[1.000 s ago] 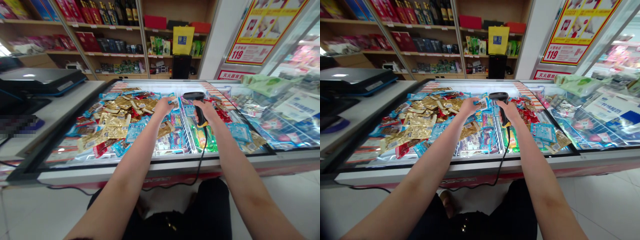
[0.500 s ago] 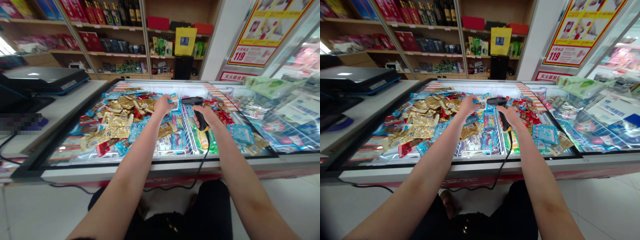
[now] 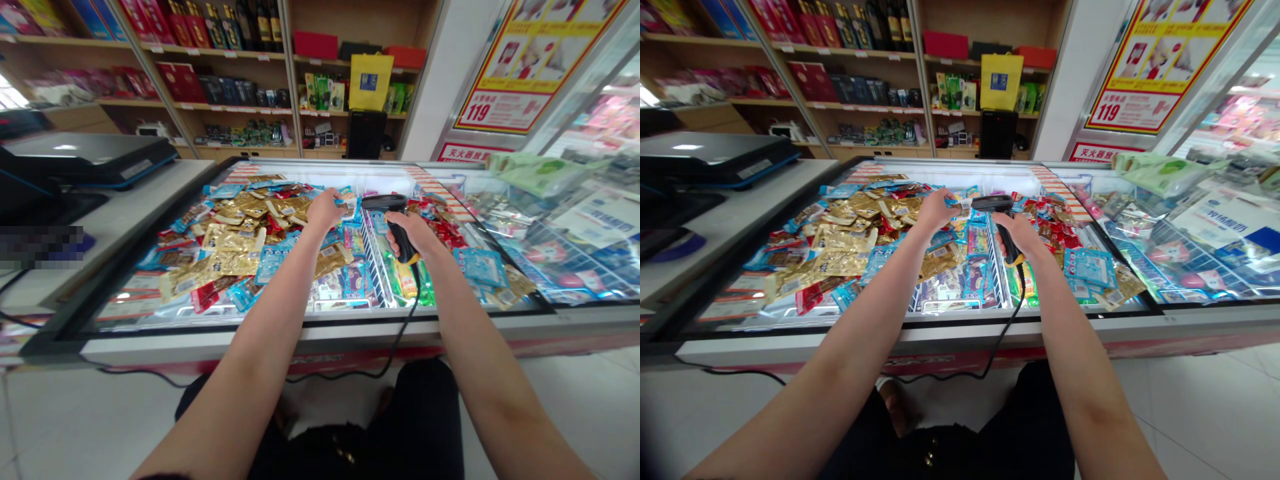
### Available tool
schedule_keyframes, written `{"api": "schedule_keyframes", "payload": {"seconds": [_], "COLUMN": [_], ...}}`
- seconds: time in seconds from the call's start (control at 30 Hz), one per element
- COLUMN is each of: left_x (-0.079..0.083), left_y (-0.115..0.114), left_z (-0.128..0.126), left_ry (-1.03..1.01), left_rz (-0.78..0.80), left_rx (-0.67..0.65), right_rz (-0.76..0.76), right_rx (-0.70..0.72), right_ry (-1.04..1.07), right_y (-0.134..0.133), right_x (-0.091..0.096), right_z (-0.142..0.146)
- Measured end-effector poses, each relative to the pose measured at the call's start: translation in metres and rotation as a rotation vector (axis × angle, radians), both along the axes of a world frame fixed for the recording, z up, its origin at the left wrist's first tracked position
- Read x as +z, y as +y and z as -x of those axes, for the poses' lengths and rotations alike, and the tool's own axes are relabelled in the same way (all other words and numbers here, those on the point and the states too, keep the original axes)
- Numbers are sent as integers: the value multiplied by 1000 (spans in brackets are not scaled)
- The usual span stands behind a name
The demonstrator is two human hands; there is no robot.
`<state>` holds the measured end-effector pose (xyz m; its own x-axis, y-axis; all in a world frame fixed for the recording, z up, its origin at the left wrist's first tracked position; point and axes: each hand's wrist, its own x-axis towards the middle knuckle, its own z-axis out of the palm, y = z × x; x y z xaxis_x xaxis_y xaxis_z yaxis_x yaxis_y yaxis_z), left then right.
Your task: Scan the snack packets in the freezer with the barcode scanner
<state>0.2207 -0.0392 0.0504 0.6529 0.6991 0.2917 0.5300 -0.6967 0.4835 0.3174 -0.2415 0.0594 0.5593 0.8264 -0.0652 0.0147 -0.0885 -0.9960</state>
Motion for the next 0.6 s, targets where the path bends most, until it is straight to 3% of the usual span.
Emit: {"api": "schedule_keyframes", "payload": {"seconds": [0.37, 0.6], "left_x": [0, 13], "left_y": [2, 20], "left_z": [2, 26], "left_ry": [-42, -130], "left_rz": [-2, 13], "left_rx": [14, 136], "right_rz": [-22, -120], "right_rx": [-24, -58], "right_ry": [46, 73], "right_y": [1, 12], "right_x": [0, -2], "right_z": [0, 4]}}
